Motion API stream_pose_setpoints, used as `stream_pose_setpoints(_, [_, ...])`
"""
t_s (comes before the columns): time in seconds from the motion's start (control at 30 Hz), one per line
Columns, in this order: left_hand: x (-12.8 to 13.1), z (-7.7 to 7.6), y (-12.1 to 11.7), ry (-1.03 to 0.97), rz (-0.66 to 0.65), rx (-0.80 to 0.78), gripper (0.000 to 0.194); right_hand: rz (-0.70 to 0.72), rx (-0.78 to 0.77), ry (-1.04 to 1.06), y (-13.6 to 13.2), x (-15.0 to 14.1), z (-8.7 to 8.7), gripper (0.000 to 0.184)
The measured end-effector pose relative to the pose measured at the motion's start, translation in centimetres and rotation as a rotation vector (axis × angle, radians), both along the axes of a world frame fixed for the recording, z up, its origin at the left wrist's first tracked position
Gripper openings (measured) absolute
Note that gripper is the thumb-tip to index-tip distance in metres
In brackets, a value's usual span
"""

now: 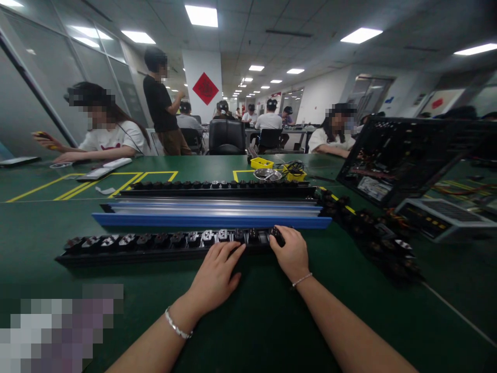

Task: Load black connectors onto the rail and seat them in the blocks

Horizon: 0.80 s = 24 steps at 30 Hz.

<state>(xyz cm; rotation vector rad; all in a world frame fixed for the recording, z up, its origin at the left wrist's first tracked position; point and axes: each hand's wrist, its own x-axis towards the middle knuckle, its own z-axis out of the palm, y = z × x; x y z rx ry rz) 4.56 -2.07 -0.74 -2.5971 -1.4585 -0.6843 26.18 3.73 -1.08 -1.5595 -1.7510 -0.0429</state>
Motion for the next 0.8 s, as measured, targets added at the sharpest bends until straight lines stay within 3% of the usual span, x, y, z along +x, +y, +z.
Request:
stream_pose_setpoints(0.4, [-0.25,-0.13,0.12,-0.011,0.003,-0.063,0.061,-0.049,0.019,0.049,0.26,0.36,-0.16,0.032])
stream_pose_setpoints(0.8, [-0.39,-0.24,0.26,-0.023,-0.021,-0.011,0.062,-0.083,0.024,0.048,0.35,0.40,-0.30,0.031])
